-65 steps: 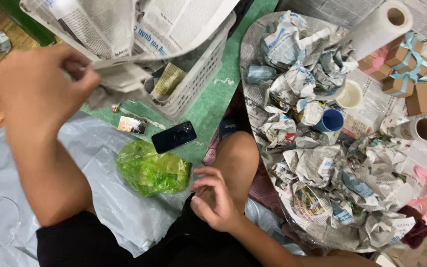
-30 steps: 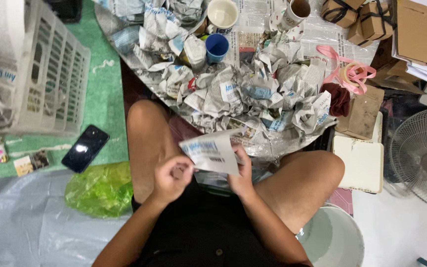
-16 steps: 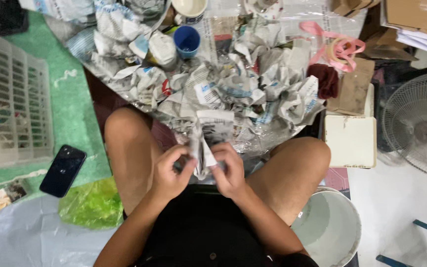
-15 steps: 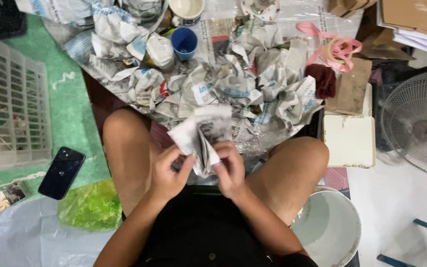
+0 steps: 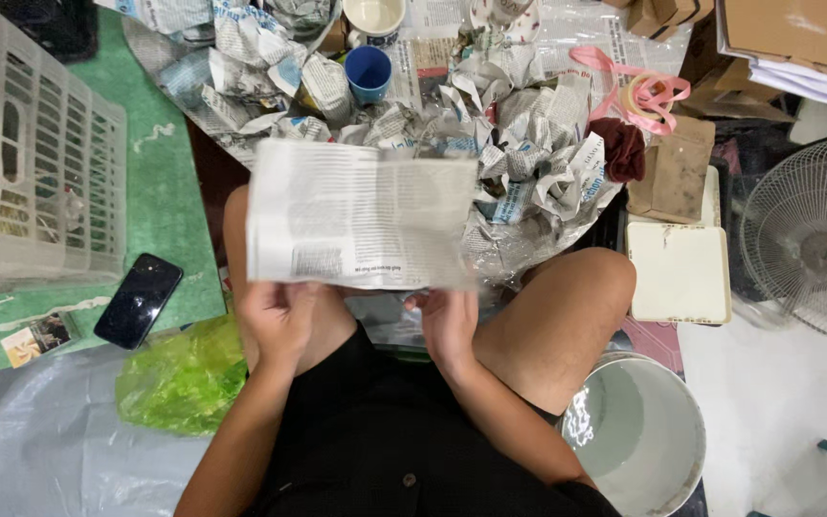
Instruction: The person sits cross-legged on the floor and wraps individual cups with newspaper sheets. They pick up a cup, place it on a newspaper, fold the paper around the cup, and then place the wrapped item into a large plastic bag. This process is repeated for multiple cups.
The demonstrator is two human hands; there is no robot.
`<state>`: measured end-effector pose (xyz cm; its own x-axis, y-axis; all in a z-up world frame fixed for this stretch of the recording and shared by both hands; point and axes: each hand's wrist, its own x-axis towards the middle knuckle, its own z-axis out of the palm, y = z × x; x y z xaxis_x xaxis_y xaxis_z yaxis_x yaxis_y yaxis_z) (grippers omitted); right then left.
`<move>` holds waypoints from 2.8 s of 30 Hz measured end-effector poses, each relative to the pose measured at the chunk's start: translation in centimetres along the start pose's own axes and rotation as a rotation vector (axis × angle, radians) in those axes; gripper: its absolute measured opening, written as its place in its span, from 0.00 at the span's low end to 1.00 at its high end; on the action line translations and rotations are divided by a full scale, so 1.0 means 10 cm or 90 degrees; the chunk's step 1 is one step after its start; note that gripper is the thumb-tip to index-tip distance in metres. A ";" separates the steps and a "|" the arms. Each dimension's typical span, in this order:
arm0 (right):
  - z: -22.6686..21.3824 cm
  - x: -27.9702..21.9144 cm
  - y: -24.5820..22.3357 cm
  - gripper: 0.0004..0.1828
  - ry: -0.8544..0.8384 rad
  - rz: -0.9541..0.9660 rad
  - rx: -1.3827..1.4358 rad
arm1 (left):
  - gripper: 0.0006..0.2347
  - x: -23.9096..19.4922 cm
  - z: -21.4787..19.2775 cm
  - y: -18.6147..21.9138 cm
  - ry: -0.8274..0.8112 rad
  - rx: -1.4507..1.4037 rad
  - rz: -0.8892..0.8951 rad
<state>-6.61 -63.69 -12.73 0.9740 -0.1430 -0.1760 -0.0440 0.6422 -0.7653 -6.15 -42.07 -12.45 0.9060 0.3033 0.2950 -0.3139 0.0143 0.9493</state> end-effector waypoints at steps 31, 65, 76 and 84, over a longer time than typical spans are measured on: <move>0.69 0.42 -0.06 0.03 -0.185 -0.107 -0.427 | 0.04 0.71 -1.36 0.78 0.086 0.436 0.032; 1.26 3.23 -0.94 0.42 -0.351 -0.395 -1.037 | 0.22 1.07 -0.79 0.28 -0.333 0.584 0.204; 1.25 0.86 0.00 0.38 -0.579 0.061 -0.392 | 0.22 0.96 -0.73 0.08 -0.300 0.405 0.125; 0.76 0.49 0.58 0.35 -0.611 0.152 -0.358 | 0.12 1.15 -1.13 0.27 -0.428 0.372 -0.119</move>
<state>-0.40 -54.98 -13.36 0.6847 0.7288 0.0066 -0.1092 0.1115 -0.9878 0.21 -27.83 -7.74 0.9597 -0.2777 -0.0431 -0.1168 -0.5336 0.8376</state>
